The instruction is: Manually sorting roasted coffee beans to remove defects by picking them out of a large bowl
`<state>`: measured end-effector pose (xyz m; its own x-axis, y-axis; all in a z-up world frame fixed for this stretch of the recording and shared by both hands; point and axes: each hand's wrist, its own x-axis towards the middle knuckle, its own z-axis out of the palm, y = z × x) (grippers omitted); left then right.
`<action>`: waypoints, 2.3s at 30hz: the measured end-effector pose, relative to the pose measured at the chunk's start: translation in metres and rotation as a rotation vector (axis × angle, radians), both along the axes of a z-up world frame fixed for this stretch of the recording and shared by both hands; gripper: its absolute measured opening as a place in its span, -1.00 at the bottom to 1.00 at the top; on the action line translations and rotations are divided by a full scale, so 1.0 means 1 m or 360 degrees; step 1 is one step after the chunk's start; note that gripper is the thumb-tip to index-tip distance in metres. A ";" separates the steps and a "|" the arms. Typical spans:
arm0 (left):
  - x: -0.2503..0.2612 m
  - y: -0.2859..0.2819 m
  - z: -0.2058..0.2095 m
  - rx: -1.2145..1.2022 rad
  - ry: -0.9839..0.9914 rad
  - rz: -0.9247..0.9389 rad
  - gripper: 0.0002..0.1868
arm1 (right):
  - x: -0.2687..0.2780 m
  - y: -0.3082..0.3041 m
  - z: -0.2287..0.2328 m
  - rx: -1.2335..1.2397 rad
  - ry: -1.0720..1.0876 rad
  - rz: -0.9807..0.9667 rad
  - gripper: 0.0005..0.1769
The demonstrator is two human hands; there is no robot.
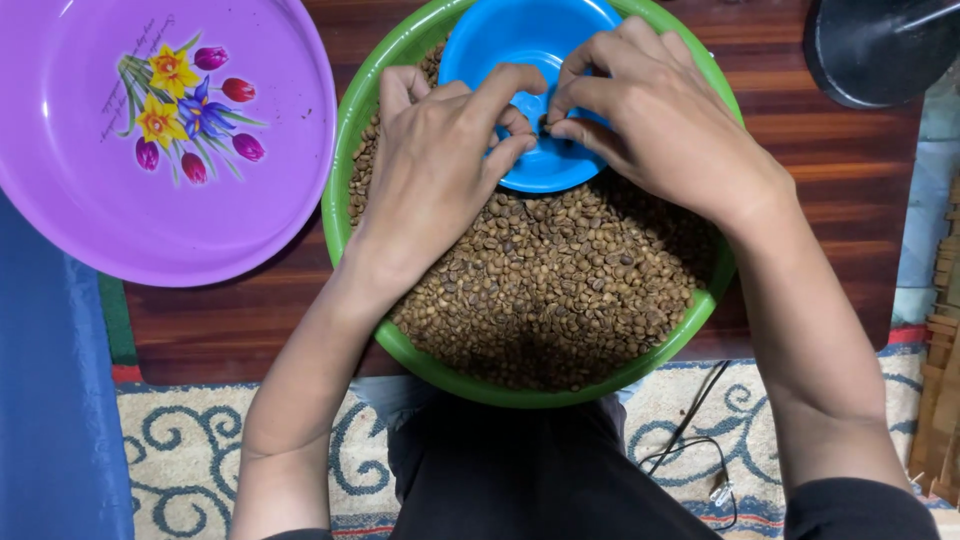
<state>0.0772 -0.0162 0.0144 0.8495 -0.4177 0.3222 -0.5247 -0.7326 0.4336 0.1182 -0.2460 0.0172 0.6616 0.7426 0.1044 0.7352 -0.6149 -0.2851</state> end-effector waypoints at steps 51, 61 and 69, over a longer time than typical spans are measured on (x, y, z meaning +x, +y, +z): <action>-0.107 -0.003 -0.015 0.0549 -0.0136 -0.0391 -0.66 | -0.123 -0.020 -0.001 0.0005 0.0064 -0.0095 -0.71; -0.115 -0.013 -0.014 0.0590 -0.0221 -0.0327 -0.75 | -0.134 -0.025 -0.007 0.0203 0.0062 -0.0154 -0.80; -0.119 -0.019 -0.010 0.0511 -0.0171 -0.0308 -0.86 | -0.153 -0.022 -0.017 0.0358 0.0097 -0.0031 -0.75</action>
